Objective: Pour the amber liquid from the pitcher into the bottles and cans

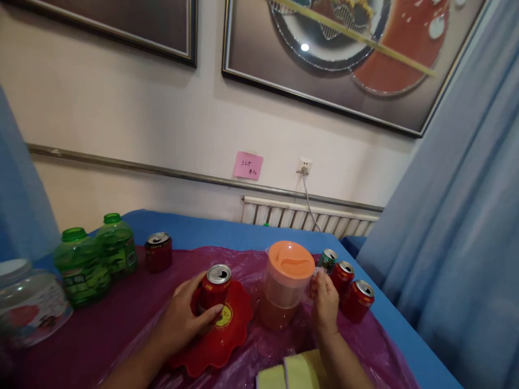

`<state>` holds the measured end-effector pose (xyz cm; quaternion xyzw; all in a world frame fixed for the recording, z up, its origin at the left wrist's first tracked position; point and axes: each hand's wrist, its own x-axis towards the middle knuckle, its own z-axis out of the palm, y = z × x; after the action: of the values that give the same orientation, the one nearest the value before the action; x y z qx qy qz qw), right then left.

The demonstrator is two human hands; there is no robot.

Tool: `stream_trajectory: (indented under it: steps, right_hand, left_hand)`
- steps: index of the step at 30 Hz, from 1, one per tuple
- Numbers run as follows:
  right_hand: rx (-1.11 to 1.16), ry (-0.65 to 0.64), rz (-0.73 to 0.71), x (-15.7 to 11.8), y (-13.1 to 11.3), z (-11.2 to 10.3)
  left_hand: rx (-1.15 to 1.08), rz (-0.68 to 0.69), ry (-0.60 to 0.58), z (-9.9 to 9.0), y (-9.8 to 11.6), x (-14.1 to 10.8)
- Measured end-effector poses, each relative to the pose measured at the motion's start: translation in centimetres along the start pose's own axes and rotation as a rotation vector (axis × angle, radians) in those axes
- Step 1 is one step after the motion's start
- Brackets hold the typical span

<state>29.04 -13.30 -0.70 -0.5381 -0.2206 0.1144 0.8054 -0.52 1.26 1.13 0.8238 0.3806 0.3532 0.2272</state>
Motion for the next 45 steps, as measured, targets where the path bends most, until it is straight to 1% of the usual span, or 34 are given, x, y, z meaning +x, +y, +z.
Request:
stream_trajectory:
  steps: [1,3,6,10,15,18,21,24,27,31,37,41,45]
  right_hand:
    - [0.024,0.031,0.009,0.0,0.3,0.0]
    - [0.064,0.045,0.022,0.0,0.4,0.1]
    - [0.076,-0.002,0.029,0.3,0.0,0.5]
    - [0.052,-0.005,0.026,0.3,-0.8,1.4]
    - [0.01,-0.066,0.07,0.4,-2.0,2.2]
    - [-0.122,-0.141,0.063,1.1,-3.4,2.2]
    - [-0.332,-0.236,-0.022,2.0,-5.2,2.1]
    - [-0.5,-0.317,-0.103,2.7,-7.2,2.2]
    - [-0.563,-0.363,-0.125,3.0,-9.0,2.8]
    - [-0.597,-0.402,-0.167,3.5,-10.6,3.9]
    - [-0.649,-0.448,-0.225,4.1,-11.2,5.3]
    - [-0.703,-0.46,-0.26,4.0,-11.0,6.0]
    - [-0.752,-0.501,-0.301,3.9,-10.7,6.6]
  left_hand:
    - [0.001,0.005,-0.001,0.0,0.1,-0.1]
    - [0.003,0.013,-0.005,0.0,0.2,-0.2]
    - [0.003,0.027,-0.003,0.0,0.2,-0.3]
    - [0.002,0.064,0.024,0.0,0.1,-0.5]
    - [0.001,0.066,0.045,-0.3,0.5,-0.6]
    - [-0.002,0.056,0.031,-0.3,0.5,-0.6]
    - [-0.022,0.019,0.03,-0.1,0.2,-0.7]
    - [-0.07,-0.004,-0.002,0.3,-0.1,-0.8]
    - [-0.114,0.002,-0.059,0.5,-0.1,-1.0]
    - [-0.111,-0.014,-0.086,0.5,0.2,-1.2]
    - [-0.071,-0.041,-0.124,-0.2,0.9,-1.2]
    - [-0.072,-0.024,-0.145,-0.5,1.3,-1.2]
    - [-0.081,-0.024,-0.161,-0.7,1.5,-1.2]
